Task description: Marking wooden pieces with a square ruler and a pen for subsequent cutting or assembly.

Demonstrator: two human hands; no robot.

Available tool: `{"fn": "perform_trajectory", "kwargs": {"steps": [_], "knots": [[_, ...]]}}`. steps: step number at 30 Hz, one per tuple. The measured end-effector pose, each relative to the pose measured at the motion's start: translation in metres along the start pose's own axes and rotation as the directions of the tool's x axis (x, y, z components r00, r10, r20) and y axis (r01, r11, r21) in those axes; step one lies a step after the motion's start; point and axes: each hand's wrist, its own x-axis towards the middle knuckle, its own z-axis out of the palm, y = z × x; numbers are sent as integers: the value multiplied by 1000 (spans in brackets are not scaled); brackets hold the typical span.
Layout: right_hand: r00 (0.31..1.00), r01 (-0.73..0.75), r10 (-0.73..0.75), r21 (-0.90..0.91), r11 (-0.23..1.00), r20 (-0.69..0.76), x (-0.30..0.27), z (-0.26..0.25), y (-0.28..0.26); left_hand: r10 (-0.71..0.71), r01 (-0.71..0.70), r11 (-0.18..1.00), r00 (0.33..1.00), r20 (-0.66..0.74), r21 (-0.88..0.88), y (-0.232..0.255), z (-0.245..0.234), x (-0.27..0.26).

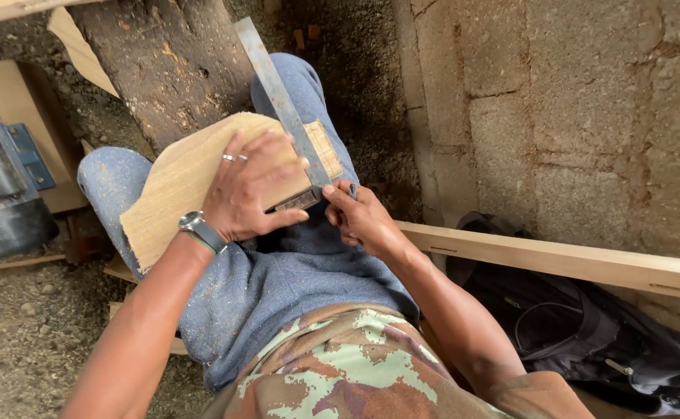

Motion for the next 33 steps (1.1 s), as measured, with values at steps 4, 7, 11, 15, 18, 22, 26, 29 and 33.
{"fn": "perform_trajectory", "kwargs": {"steps": [4,7,11,15,18,22,26,29,33], "knots": [[998,61,-60,52,997,-23,-19,-11,-9,-424,424,905,905,-34,-17,-53,-16,8],[987,140,-136,48,989,-86,-38,-39,-6,-634,640,767,751,184,33,-86,-29,14],[957,280,-276,30,960,-94,-71,-66,-9,-694,702,708,674,254,75,-57,-76,28],[950,298,-305,-104,949,-66,-84,-58,-10,-541,515,839,826,158,177,37,-123,9],[945,327,-327,-132,936,17,-67,-44,3,-377,356,899,926,36,255,75,-109,-12],[905,409,-374,-171,896,201,-56,-19,-21,-282,299,905,954,-98,302,110,-93,-7],[890,425,-351,-246,871,292,-48,-19,-27,-193,213,850,977,-91,481,129,-89,3],[910,299,-251,-104,949,329,-48,-21,-35,-184,144,822,983,17,551,140,-77,12],[936,203,-187,-22,979,299,-46,-18,-24,-106,56,722,994,30,690,147,-57,9]]}}
